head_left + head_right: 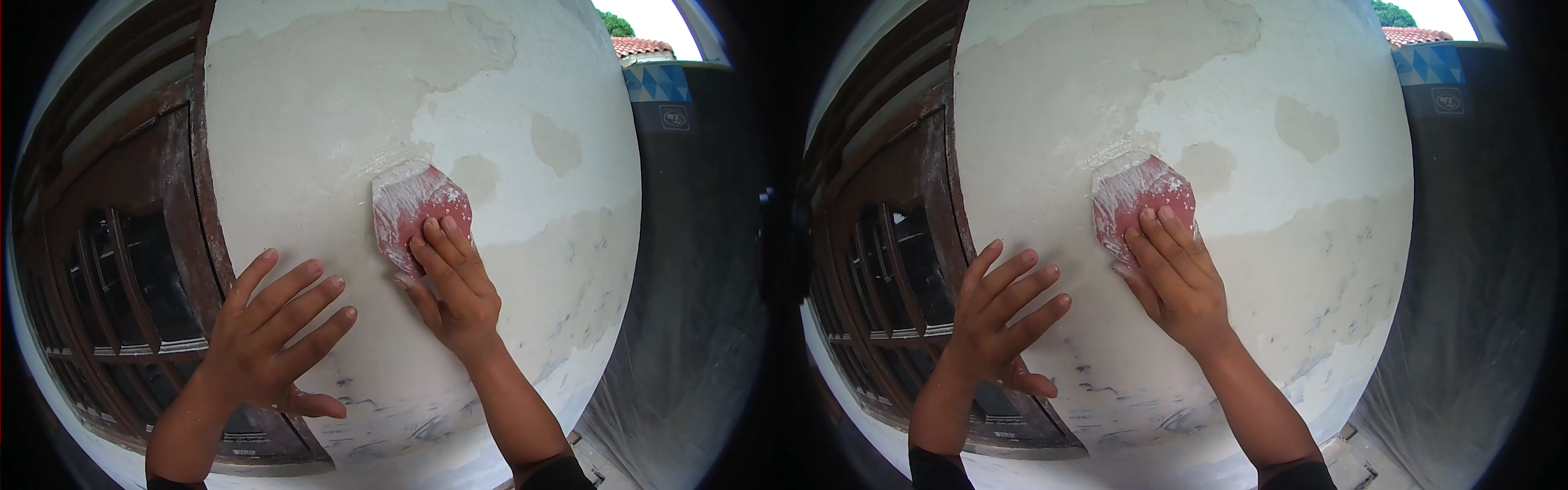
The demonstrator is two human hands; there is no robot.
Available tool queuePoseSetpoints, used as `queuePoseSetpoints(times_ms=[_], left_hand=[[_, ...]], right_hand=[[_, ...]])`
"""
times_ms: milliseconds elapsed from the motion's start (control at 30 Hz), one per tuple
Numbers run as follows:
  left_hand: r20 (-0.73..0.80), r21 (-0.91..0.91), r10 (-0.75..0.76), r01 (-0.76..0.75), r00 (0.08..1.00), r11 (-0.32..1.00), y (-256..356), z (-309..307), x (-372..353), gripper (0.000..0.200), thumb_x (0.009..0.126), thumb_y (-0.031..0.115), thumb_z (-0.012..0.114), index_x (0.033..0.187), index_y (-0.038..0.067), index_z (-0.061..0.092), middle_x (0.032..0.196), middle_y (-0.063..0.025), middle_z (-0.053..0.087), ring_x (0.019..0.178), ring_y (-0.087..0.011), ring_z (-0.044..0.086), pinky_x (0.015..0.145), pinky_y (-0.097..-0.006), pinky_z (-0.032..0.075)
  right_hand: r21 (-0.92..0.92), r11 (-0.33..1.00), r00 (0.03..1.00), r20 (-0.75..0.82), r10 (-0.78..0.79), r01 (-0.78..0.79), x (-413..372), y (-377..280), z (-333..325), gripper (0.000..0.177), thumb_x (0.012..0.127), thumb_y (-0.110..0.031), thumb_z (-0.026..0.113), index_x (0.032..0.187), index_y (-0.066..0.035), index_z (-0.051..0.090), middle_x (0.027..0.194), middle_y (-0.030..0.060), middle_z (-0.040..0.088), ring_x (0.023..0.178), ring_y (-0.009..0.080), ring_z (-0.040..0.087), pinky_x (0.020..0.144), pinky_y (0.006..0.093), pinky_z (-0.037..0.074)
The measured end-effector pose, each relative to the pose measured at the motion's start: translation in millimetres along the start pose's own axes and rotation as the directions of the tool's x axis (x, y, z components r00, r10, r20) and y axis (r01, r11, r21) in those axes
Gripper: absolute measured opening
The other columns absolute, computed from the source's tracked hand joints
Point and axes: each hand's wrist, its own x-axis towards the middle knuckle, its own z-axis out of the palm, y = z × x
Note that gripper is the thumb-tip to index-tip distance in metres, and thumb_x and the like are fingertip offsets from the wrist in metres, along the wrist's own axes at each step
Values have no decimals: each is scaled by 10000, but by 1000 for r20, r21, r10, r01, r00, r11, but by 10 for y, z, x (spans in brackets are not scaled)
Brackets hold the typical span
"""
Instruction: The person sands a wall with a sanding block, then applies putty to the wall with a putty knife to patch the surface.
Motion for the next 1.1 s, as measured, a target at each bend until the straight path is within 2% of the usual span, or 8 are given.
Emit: queuePoseSetpoints(times_ms=[267, 500, 567, 633, 733, 800, 900, 1100], left_hand=[[-4, -24, -10, 10, 1000, 1000, 32, 35, -67, 824, 807, 842, 473, 1250, 169, 645, 1349, -95, 587, 1312, -283, 517, 1124, -599, 328], [-16, -21, 11, -11, 1000, 1000, 45, 23, 13, 830, 801, 848, 471, 1235, 163, 651, 1333, -95, 591, 1304, -276, 524, 1122, -602, 334], [-20, -22, 12, -12, 1000, 1000, 60, 1, 8, 832, 801, 849, 468, 1234, 162, 651, 1333, -94, 591, 1305, -276, 524, 1121, -602, 336], [-27, -17, 11, -12, 1000, 1000, 72, -12, -16, 834, 801, 850, 466, 1232, 161, 651, 1334, -93, 591, 1305, -277, 524, 1120, -602, 337], [-4, -32, 11, -11, 1000, 999, 67, -16, -53, 835, 803, 851, 461, 1231, 160, 652, 1328, -92, 595, 1295, -280, 532, 1117, -601, 341], [3, 6, 25, -25, 1000, 1000, 54, 18, -53, 884, 791, 901, 374, 1236, 194, 662, 1356, -80, 588, 1317, -310, 509, 1122, -609, 315], [-19, -16, 21, -21, 1000, 1000, 80, -36, 26, 840, 792, 860, 466, 1225, 166, 658, 1322, -96, 599, 1317, -274, 512, 1121, -603, 337], [-14, -9, 17, -17, 1000, 1000, 105, -67, -50, 838, 801, 862, 444, 1215, 168, 663, 1312, -95, 606, 1303, -274, 526, 1116, -604, 341]], right_hand=[[29, 998, 995, 83, 56, -59, -387, -110, -122, 445, 767, -101, 823, 1186, -29, 692, 1296, 141, 650, 1288, 297, 566, 1028, 397, 480], [29, 1000, 1000, 10, 10, -10, 45, 32, -26, 450, 764, -95, 822, 1189, -25, 692, 1302, 155, 643, 1292, 296, 563, 1032, 409, 481], [53, 998, 998, 55, 32, -35, -75, 9, -74, 479, 722, -35, 842, 1174, 17, 691, 1282, 187, 652, 1310, 347, 541, 1082, 429, 454], [-13, 1000, 997, 79, 8, -7, -336, 10, -116, 452, 764, -103, 824, 1190, -31, 692, 1286, 151, 655, 1294, 289, 562, 1031, 404, 485], [-2, 1000, 999, 54, 10, -10, -355, -4, -154, 447, 754, -112, 831, 1175, -34, 702, 1281, 147, 659, 1288, 293, 567, 1034, 403, 485], [-19, 1000, 1000, 9, -5, 5, -194, 9, -124, 462, 751, -107, 831, 1188, -40, 698, 1286, 131, 660, 1289, 288, 566, 1039, 399, 479], [-3, 1000, 999, 50, -13, 13, -2, 46, -46, 456, 756, -107, 829, 1188, -46, 700, 1287, 119, 661, 1293, 282, 562, 1047, 394, 470], [-34, 999, 994, 105, 33, -29, -454, 2, -181, 412, 762, -129, 837, 1150, -53, 721, 1275, 131, 667, 1288, 282, 570, 1032, 397, 479]])
